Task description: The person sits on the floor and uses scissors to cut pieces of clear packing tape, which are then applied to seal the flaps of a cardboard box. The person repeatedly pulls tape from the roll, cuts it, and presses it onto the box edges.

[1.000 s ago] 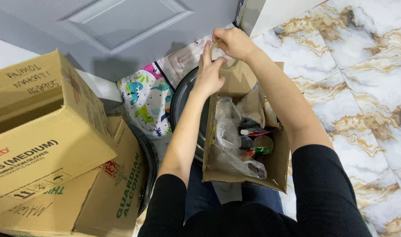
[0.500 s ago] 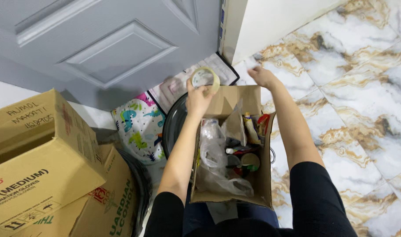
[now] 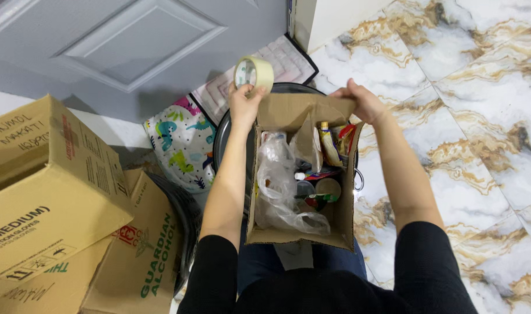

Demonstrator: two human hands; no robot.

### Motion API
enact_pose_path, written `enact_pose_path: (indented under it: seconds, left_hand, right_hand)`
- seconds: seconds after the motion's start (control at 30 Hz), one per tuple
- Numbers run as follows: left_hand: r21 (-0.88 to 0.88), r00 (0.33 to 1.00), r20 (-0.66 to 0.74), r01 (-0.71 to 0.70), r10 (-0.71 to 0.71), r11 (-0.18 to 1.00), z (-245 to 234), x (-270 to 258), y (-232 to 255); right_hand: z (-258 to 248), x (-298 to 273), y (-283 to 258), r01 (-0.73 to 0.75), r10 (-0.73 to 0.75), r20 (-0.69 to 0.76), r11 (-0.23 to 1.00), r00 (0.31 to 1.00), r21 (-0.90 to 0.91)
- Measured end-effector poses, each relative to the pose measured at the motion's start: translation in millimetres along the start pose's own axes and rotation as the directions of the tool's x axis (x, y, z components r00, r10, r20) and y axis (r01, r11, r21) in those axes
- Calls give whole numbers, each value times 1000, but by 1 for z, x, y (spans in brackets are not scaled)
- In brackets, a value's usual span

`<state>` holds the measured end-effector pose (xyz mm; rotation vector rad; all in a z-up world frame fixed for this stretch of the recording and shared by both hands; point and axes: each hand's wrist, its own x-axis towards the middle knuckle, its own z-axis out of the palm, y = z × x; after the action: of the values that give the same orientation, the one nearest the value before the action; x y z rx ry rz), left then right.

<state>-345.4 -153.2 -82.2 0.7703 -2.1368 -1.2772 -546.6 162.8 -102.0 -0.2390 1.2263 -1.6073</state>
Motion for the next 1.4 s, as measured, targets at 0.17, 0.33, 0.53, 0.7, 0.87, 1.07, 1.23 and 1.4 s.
enact_pose_path:
  seconds: [0.17,0.33,0.53,0.7,0.87,1.07,1.23,1.4]
  left_hand:
    - [-271,965,148,249,-215,930,-11,-4,4]
    - [-431,874,219,486,-435,760,-20,-3,4]
    - [-275,981,175,135,-88,952,0,0,-4]
    - [54,943,320,75,-88,996,9,3,11]
    - [293,890,433,9,-141,956,7,10,35]
    - [495,767,566,-22,-303,868,16,7,67]
    - [486,741,622,-112,-253,867,12,-2,75]
    - [229,704,710,-185,-34,956,9,1,58]
  right_hand:
    - [22,-19,-18,26,15,175,974,984,-226]
    - [41,-13,-29,-41,142,166,865,976,-500]
    - [75,-17,-45,-8,301,252,656,920,-755]
    - [91,-9,-46,-110,286,24,443,958,-890]
    - [120,-13,-53,135,-180,93,236,979,-962]
    - [150,-20,-69,91,-174,73,100,982,-991]
    - [133,-1,-43,227,-247,217,11,944,-974]
    - [123,15,-22,304,-208,319,-99,925,-947]
